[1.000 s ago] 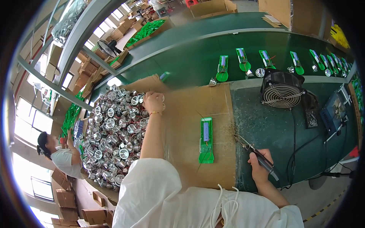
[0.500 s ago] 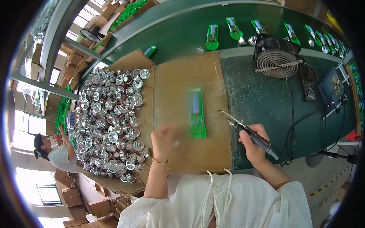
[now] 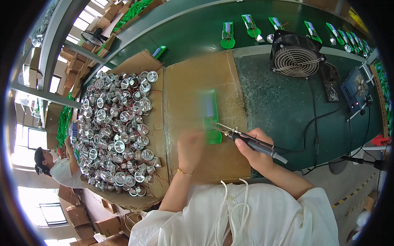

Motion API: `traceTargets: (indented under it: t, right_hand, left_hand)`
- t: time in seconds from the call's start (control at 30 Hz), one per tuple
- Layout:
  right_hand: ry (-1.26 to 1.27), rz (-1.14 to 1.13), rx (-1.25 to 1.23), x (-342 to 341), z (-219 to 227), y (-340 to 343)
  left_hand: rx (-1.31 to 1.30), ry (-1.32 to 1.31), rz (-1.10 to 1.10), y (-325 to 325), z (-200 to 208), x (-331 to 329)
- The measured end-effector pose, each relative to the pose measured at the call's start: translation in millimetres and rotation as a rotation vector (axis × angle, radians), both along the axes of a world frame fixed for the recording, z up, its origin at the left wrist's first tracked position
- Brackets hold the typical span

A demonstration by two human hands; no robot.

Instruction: The recorder is soldering wires to circuit boards inside green plastic housings at a factory workstation.

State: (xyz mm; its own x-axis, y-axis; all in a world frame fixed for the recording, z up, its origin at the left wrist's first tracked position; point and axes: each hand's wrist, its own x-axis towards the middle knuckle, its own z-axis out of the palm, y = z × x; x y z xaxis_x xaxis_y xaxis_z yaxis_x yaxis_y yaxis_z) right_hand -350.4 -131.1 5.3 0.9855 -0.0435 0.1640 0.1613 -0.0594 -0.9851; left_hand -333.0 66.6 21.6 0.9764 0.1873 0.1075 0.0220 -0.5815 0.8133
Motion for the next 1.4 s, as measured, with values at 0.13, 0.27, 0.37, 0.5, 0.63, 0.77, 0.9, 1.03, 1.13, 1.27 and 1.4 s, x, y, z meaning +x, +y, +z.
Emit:
traceTargets:
  t: [0.13, 0.27, 0.37, 0.5, 0.63, 0.77, 0.9, 1.03, 1.13, 1.27, 1.4]
  right_hand:
    - [0.08, -0.02, 0.094, 0, 6, 6]
    - [0.094, -0.021, 0.112, -1, 9, 3]
    - [0.091, -0.013, 0.105, -2, 9, 2]
    - [0.089, -0.013, 0.104, -3, 10, 3]
    - [0.122, -0.001, 0.091, -3, 8, 2]
    - [0.061, 0.025, -0.015, -1, 3, 0]
    - [0.079, -0.025, 0.079, -3, 8, 4]
    - [0.047, -0.07, 0.14, -5, 9, -4]
    - [0.072, -0.077, 0.154, -3, 7, -2]
    - [0.079, -0.05, 0.131, -4, 7, -2]
    - [0.083, -0.056, 0.126, -4, 6, -3]
  left_hand:
    - [0.005, -0.039, -0.044, 0, -3, 1]
    - [-0.02, -0.016, -0.082, 1, -3, 2]
    - [-0.019, 0.016, -0.113, 5, -9, 4]
    - [0.007, 0.036, -0.109, 4, -10, 5]
    - [0.015, 0.009, -0.118, 4, -12, 6]
    - [-0.036, 0.017, -0.102, 3, -11, 6]
    - [-0.057, 0.03, -0.097, 4, -10, 8]
    - [-0.031, 0.028, -0.109, 3, -8, 4]
    - [-0.035, 0.033, -0.11, 4, -9, 10]
    - [-0.038, 0.05, -0.115, 6, -11, 8]
    - [-0.111, 0.094, -0.124, 4, -4, 7]
